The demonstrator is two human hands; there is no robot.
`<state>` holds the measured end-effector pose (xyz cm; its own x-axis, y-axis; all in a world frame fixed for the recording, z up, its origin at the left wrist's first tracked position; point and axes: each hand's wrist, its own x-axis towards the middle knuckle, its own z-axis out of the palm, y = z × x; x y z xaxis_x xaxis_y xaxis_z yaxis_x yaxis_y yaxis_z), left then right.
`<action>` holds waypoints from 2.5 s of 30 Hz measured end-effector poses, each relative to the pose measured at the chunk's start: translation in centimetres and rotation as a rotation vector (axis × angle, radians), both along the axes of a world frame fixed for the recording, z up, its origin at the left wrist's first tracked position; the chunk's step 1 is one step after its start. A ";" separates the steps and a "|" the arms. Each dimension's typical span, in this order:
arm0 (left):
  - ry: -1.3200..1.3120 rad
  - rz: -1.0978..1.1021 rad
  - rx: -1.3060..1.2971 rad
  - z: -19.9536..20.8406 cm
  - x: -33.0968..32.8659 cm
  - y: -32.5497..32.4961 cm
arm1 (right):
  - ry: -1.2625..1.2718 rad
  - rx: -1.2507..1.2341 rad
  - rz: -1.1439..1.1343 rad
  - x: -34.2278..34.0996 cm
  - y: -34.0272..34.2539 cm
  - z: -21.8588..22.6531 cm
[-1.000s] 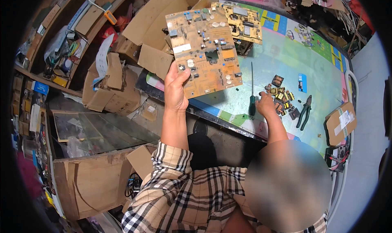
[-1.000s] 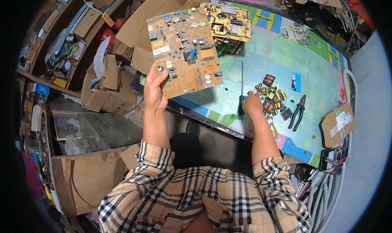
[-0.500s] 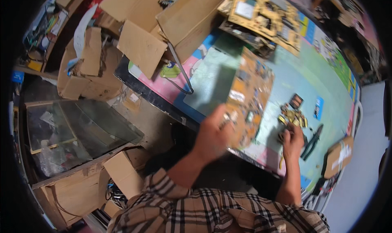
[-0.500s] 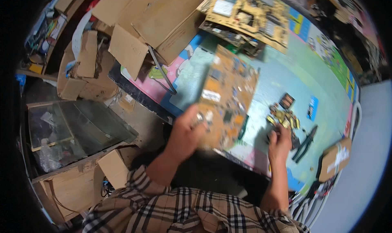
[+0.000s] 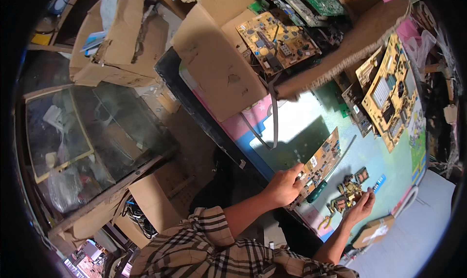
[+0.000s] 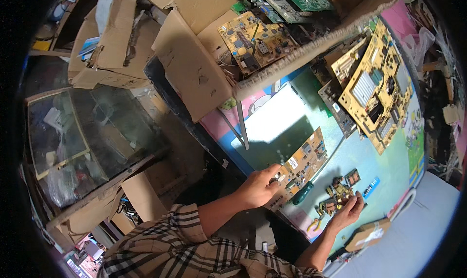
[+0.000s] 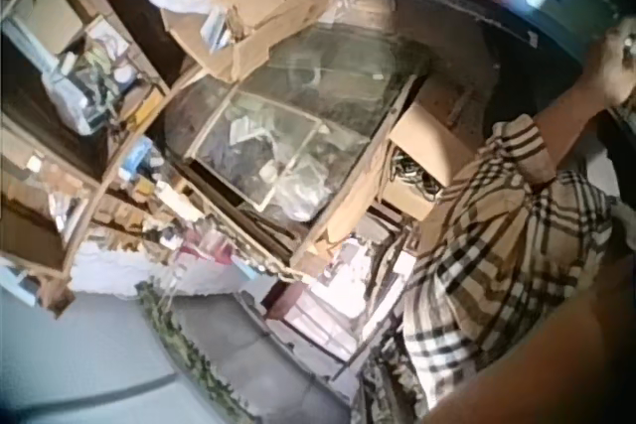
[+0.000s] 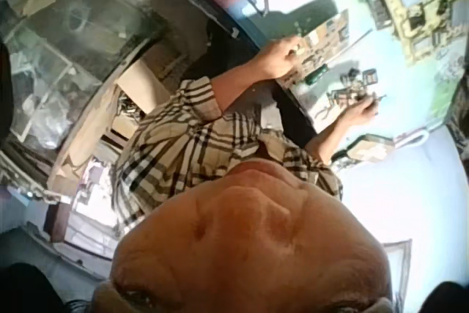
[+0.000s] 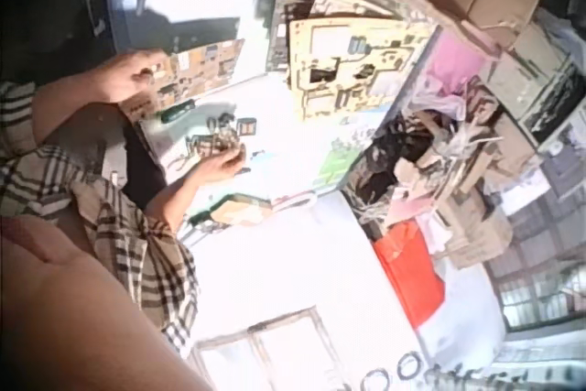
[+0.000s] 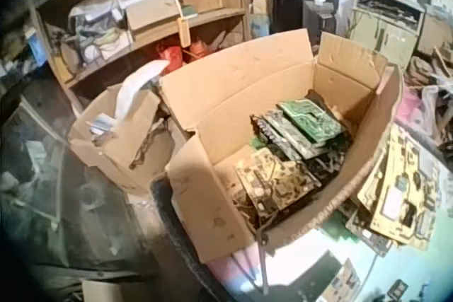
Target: The person sits on the floor and removes small electronic components from circuit boards using pliers and a screwdriver. They place the removed components into a cardboard box and continue processing multiple boards.
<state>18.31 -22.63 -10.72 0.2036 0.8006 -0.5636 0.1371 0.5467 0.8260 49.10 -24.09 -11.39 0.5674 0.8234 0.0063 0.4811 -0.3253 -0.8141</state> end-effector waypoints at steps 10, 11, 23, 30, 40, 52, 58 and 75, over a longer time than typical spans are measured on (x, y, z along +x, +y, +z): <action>-0.246 -0.107 -0.003 -1.4 -0.9 0.7 | -0.180 0.511 0.869 -22.5 20.6 21.1; -0.252 -0.154 -0.015 -1.8 -0.8 0.7 | -0.213 0.464 0.977 -25.3 22.5 22.4; -0.165 -0.209 0.162 -1.7 -3.4 2.3 | -0.940 -0.593 1.783 -39.3 39.1 12.0; -0.072 -0.329 0.115 1.0 -3.8 4.9 | -1.121 -0.680 1.933 -42.3 36.2 4.5; 0.053 -0.292 0.164 2.2 -3.9 5.7 | -1.585 0.019 2.378 -41.1 32.1 0.5; 0.134 -0.346 0.127 2.6 -2.8 7.2 | -1.486 0.375 2.530 -40.1 37.3 7.2; 0.157 -0.254 0.184 2.0 -1.8 6.2 | -1.232 0.759 2.449 -37.6 43.8 11.2; 0.128 -0.187 0.233 1.4 -2.4 5.2 | 0.012 0.033 1.394 -39.7 42.4 21.9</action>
<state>15.94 -17.46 -9.37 0.2984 0.8666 -0.4000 0.3278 0.3005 0.8957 9.36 18.35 10.56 -0.7105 0.7027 0.0377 0.3816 0.4297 -0.8184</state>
